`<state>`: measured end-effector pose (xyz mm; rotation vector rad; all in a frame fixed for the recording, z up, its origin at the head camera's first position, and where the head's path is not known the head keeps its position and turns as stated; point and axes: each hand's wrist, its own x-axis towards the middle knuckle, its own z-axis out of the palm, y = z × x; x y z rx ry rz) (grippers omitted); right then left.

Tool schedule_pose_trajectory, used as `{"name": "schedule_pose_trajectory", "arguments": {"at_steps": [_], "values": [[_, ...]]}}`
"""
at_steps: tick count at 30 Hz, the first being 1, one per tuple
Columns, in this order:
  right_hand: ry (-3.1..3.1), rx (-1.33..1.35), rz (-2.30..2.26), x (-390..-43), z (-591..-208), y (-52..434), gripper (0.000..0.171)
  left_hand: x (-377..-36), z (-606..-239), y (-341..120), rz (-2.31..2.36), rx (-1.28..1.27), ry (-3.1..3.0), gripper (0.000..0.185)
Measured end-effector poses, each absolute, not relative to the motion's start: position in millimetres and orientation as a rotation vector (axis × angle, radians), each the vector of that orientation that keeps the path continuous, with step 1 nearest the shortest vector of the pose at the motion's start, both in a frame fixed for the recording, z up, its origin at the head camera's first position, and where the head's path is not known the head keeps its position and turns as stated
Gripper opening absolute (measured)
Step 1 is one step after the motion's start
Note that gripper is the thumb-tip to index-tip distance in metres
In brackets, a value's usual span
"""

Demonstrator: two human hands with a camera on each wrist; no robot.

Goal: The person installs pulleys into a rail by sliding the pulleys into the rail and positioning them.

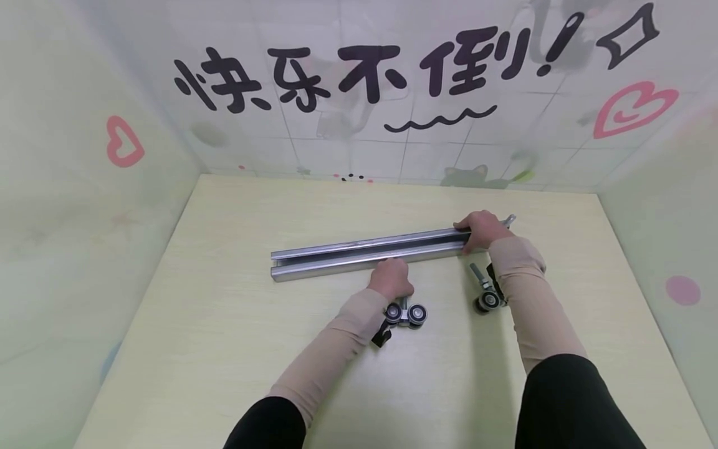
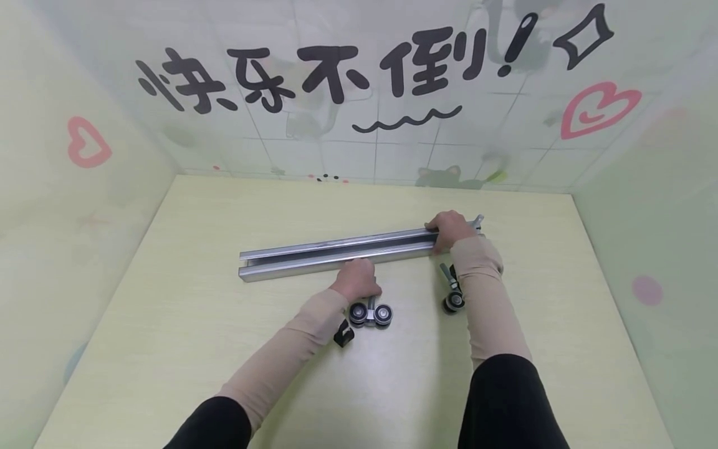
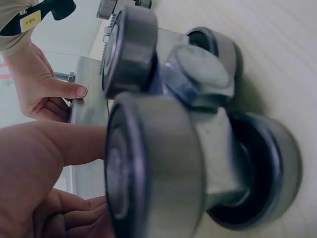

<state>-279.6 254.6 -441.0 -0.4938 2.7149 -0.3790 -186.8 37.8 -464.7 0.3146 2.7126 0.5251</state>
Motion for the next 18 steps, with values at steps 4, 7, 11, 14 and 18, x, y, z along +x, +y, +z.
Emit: {"name": "schedule_pose_trajectory", "arguments": {"at_steps": [4,7,11,14,18], "values": [[2.709,-0.495,-0.377,-280.7,-442.9,255.1,0.065,-185.5,-463.2,38.1,0.568,0.293,2.723,0.03],[2.706,-0.492,-0.378,-282.2,-444.9,256.7,0.066,-184.8,-462.2,38.5,0.582,0.293,2.728,0.031],[2.707,-0.497,-0.376,-282.9,-446.7,258.1,0.066,-183.7,-461.1,38.2,0.588,0.309,2.734,0.032],[2.708,-0.502,-0.371,-282.1,-445.8,257.9,0.066,-182.0,-460.3,37.1,0.627,0.311,2.74,0.033],[2.703,-0.499,-0.371,-281.5,-443.9,257.0,0.066,-178.9,-458.9,35.4,0.68,0.307,2.746,0.037]]}}
